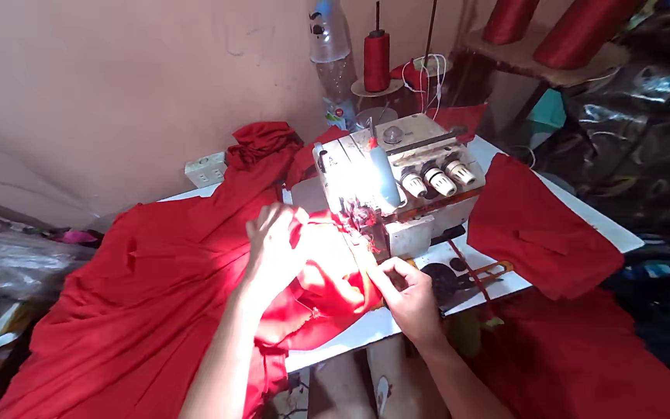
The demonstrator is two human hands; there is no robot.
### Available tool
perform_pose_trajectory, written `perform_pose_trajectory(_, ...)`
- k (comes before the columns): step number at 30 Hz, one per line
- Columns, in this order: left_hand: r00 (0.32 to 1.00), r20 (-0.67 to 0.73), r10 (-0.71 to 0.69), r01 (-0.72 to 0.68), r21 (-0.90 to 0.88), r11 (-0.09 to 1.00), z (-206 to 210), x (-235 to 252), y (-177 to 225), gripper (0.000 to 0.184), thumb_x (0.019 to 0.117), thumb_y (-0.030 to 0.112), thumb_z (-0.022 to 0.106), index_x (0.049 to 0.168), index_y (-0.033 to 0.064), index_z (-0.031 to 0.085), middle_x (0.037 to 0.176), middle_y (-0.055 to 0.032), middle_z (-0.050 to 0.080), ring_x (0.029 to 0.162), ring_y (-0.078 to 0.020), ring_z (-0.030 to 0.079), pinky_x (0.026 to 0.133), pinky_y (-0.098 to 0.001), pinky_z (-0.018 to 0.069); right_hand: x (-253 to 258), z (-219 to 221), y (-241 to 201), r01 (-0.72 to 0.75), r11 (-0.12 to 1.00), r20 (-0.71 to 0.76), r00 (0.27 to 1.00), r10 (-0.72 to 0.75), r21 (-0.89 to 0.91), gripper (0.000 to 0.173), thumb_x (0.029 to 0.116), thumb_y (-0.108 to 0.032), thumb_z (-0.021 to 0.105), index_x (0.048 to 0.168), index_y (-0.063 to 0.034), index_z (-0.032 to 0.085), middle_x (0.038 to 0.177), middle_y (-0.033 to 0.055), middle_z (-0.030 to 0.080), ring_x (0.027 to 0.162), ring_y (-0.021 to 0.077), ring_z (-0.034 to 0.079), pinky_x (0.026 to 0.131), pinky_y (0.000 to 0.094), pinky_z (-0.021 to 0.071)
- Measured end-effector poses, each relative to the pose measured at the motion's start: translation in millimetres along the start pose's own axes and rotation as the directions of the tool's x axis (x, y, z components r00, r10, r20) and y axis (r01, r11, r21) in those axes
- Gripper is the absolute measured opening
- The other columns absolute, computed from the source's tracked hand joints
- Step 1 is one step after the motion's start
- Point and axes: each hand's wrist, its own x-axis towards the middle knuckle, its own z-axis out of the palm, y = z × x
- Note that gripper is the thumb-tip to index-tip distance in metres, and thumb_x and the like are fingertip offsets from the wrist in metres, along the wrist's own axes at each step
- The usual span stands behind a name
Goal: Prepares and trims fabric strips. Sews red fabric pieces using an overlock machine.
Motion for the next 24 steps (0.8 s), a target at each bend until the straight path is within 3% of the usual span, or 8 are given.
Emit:
perform_pose_trajectory(4,0.949,0.277,0.149,-0.117,-0.131,0.984,-20.5,-24.3,-25.9,0.026,0.0852,0.011,0.067,0.109,0.0018,0.073,0.116,-0.0144,0.069,0.118,-0.0317,0.061,0.101,-0.0498,0.0476,16.0,3.0,0.7,0.041,0.999,0.018,0.999,-0.041,-0.03,0.021,0.0852,-0.01,0.066,0.066,-0.0085,0.056,0.061,-0.0108,0.047,0.054,-0.0089,0.039,0.052,0.0102,0.0318)
perform_pose_trajectory(8,0.96,0.153,0.236,-0.205,-0.196,0.959,-22.2,-16.1,-30.9,0.014,0.0917,0.009,0.066,0.093,-0.0008,0.076,0.112,-0.0142,0.071,0.116,-0.0244,0.064,0.1,-0.0371,0.0521,28.5,3.3,4.6,0.027,1.0,0.088,0.996,-0.027,0.001,0.034,0.0871,-0.01,0.067,0.059,-0.0122,0.048,0.058,-0.0122,0.042,0.053,-0.0085,0.036,0.052,0.0114,0.0296)
perform_pose_trajectory(11,0.979,0.199,0.037,0.042,-0.38,0.924,-59.4,-14.5,5.1,0.014,0.0902,-0.006,0.057,0.093,-0.0066,0.07,0.102,-0.0128,0.07,0.105,-0.0156,0.065,0.096,-0.0313,0.0506,32.6,1.7,3.0,-0.003,1.0,0.124,0.992,0.002,0.014,0.038,0.0886,-0.009,0.066,0.057,-0.0136,0.045,0.057,-0.0128,0.04,0.052,-0.0081,0.036,0.052,0.012,0.0296)
perform_pose_trajectory(14,0.988,0.15,0.037,0.064,-0.615,0.786,-76.4,-21.0,16.2,0.02,0.0865,0.013,0.05,0.07,0.0195,0.061,0.073,0.0147,0.064,0.077,0.0071,0.061,0.073,-0.0159,0.0495,31.2,1.6,3.8,0.01,1.0,0.119,0.993,-0.009,-0.008,0.036,0.0903,-0.01,0.063,0.059,-0.0117,0.045,0.058,-0.012,0.04,0.053,-0.0077,0.035,0.053,0.0129,0.0293)
perform_pose_trajectory(17,0.937,0.128,0.324,-0.209,-0.537,0.817,-84.9,-14.4,9.0,0.013,0.0888,0.031,0.068,0.089,0.0191,0.064,0.086,0.0184,0.063,0.086,0.0105,0.061,0.08,-0.0117,0.052,24.3,1.4,4.8,0.186,0.981,0.028,0.982,-0.188,0.06,0.015,0.0889,-0.011,0.068,0.08,-0.001,0.062,0.071,-0.0065,0.056,0.062,-0.0094,0.047,0.059,0.0078,0.0402)
perform_pose_trajectory(20,0.944,0.105,0.313,-0.21,-0.54,0.815,-94.5,-16.5,16.6,0.016,0.0917,0.026,0.066,0.106,0.0213,0.063,0.083,0.0181,0.063,0.073,0.0091,0.059,0.068,-0.0102,0.0516,29.4,-1.5,0.3,0.425,0.904,0.113,0.901,-0.419,-0.038,0.043,0.0821,-0.018,0.076,0.113,0.0075,0.062,0.107,0.0141,0.068,0.099,0.0107,0.064,0.089,0.0224,0.052)
perform_pose_trajectory(22,0.95,0.082,0.302,-0.189,-0.621,0.761,-102.6,-20.5,24.1,0.015,0.0981,0.032,0.062,0.112,0.0283,0.065,0.085,0.0182,0.066,0.067,0.0095,0.059,0.061,-0.0081,0.0505,39.8,-0.1,-5.2,0.487,0.869,0.219,0.86,-0.46,-0.087,0.043,0.0843,-0.018,0.073,0.119,0.0065,0.066,0.117,0.0204,0.069,0.11,0.0252,0.066,0.096,0.037,0.0525)
perform_pose_trajectory(24,0.94,0.053,0.336,-0.218,-0.667,0.713,-108.2,-19.5,22.9,0.019,0.1027,0.037,0.056,0.118,0.0275,0.064,0.081,0.0165,0.066,0.063,0.0094,0.056,0.058,-0.007,0.0464,52.5,-0.1,-10.2,0.462,0.887,0.292,0.852,-0.434,-0.028,0.028,0.0905,-0.014,0.066,0.112,0.003,0.072,0.115,0.0176,0.071,0.109,0.0228,0.067,0.096,0.0371,0.0533)
